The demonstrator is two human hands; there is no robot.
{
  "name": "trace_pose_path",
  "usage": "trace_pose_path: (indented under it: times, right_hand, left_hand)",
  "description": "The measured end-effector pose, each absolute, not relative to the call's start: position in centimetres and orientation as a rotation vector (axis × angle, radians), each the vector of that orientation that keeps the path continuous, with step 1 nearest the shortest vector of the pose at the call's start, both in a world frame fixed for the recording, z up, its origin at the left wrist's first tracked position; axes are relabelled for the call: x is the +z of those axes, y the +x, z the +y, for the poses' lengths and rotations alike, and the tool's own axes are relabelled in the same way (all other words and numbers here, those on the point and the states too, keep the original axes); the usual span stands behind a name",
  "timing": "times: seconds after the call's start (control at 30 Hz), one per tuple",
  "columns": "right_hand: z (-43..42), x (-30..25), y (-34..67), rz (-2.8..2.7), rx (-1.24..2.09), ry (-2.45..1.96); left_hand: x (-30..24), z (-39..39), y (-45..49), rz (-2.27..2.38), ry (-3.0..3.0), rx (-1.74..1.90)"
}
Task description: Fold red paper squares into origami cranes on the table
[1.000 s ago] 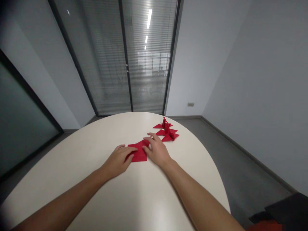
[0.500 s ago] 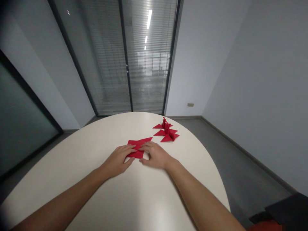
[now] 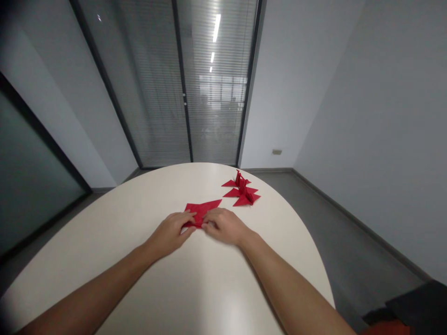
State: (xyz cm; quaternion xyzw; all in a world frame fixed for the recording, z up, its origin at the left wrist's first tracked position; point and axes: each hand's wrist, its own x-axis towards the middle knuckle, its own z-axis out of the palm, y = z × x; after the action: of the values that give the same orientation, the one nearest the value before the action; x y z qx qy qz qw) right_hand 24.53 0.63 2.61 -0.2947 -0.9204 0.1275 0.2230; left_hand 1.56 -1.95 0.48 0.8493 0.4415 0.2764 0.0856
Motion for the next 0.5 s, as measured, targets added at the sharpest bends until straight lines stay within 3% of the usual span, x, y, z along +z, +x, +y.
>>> trace_pose_path:
  times: [0.5]
  right_hand:
    - [1.14, 1.85, 24.37, -2.377, 0.348, -1.02]
  left_hand:
    - [0.4, -1.75, 1.66, 1.402, 2.462, 0.846]
